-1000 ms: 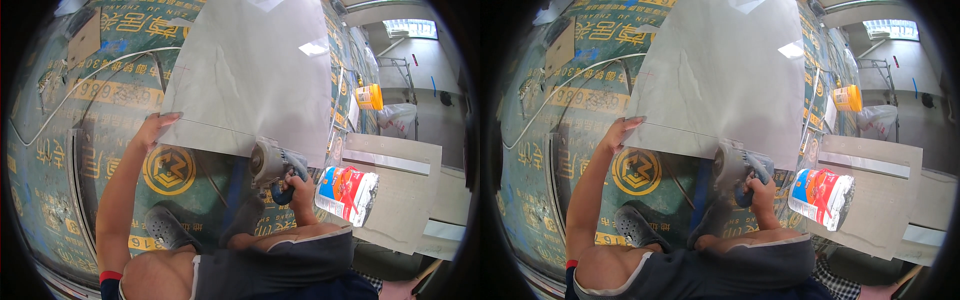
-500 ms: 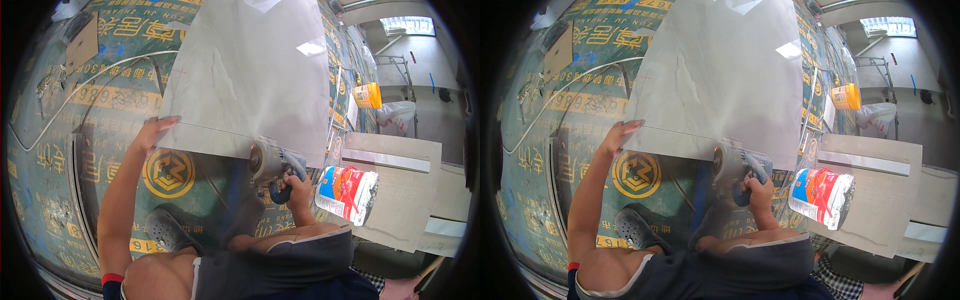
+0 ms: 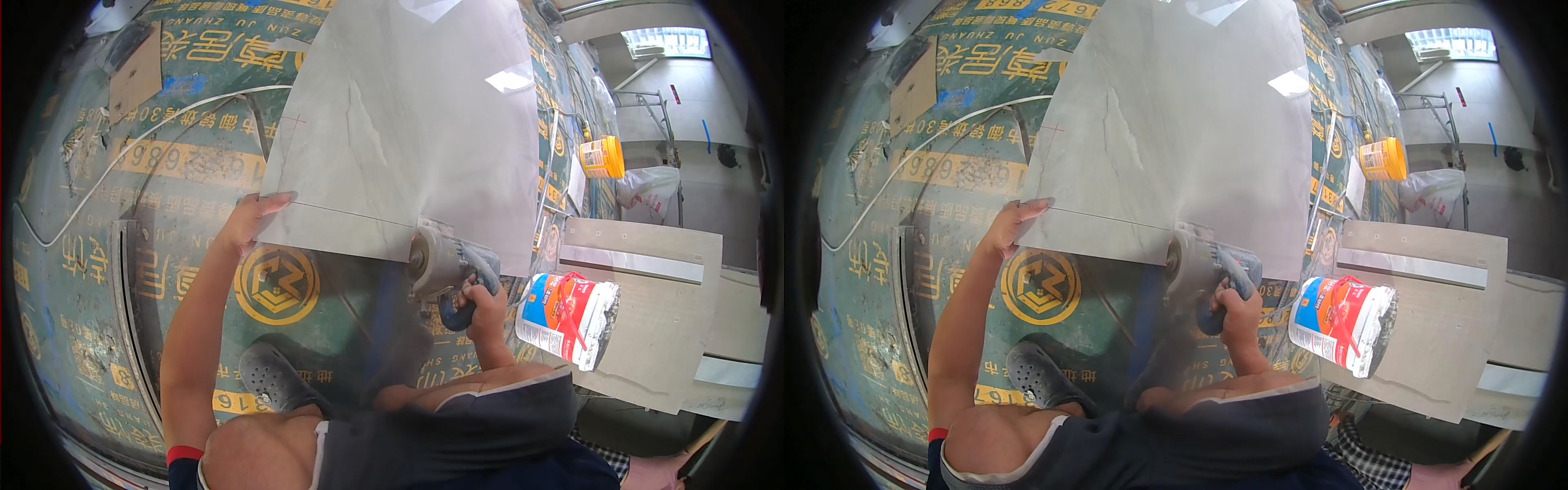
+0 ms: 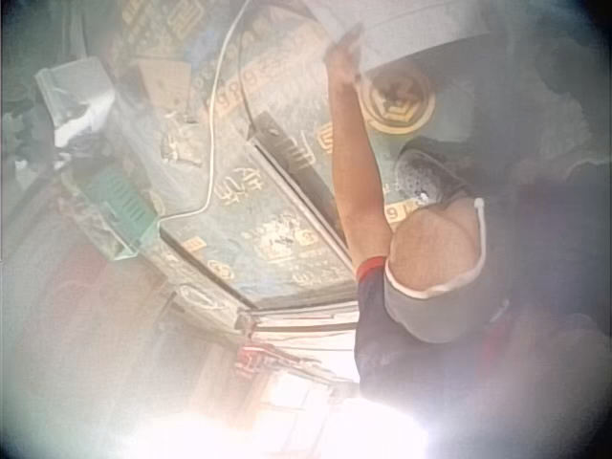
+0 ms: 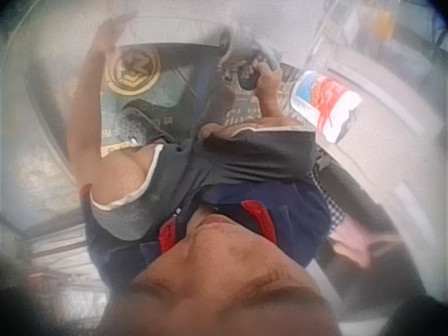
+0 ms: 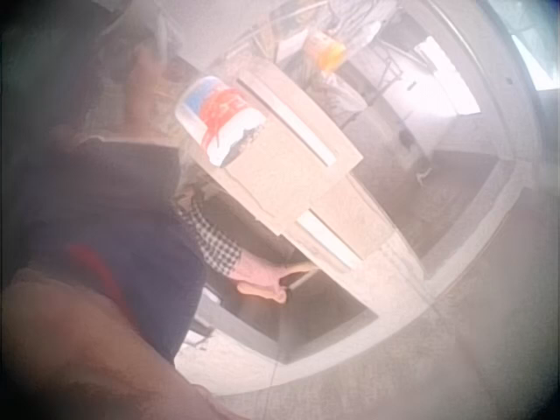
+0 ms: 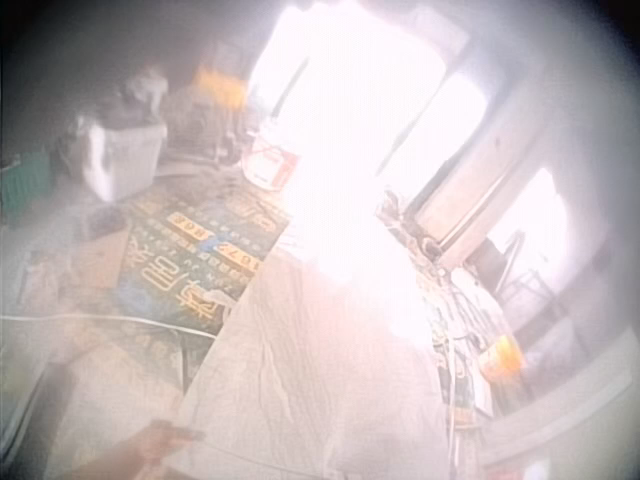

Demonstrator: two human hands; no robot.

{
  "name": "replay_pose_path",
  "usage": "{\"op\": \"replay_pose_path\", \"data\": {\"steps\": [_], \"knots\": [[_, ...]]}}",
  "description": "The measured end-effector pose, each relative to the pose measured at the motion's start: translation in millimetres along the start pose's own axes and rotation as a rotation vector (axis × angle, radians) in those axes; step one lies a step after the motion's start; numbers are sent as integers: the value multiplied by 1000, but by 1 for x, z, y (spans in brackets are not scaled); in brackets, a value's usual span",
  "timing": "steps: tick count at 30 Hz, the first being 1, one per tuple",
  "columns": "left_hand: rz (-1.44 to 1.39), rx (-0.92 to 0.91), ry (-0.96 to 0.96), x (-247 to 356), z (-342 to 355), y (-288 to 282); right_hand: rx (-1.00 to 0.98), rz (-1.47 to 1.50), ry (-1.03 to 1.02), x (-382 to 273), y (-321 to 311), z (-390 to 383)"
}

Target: Use a handheld circular saw to cut a specific section out of a ceramic tile.

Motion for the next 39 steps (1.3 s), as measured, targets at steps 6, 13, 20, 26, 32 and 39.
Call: {"op": "replay_pose_path", "data": {"steps": [6, 13, 20, 26, 32, 39], "knots": [[-17, 7, -16, 0, 0, -1, -26, -32, 4, 4, -5, 4], [-49, -17, -6, 0, -2, 0, -35, -28, -4, 5, -4, 6], [-4, -3, 3, 3, -3, 3, -30, -27, -2, 7, -4, 8], [-36, -9, -13, 3, -3, 2, -34, -25, -8, 8, -4, 12], [-14, 19, -16, 4, -3, 4, -20, -32, -1, 10, -6, 15], [-33, 35, 17, 4, -3, 6, -29, -48, 1, 4, -3, 15]]}}
Point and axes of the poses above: each hand's wrist, its own z-axis towards the middle knuckle, its own y-axis out of the palm, x = y × z, the point moved 1 cm from there along z, towards the middle knuckle, and after that the axes turned 3 degrees about y, right-handed, at the moved point
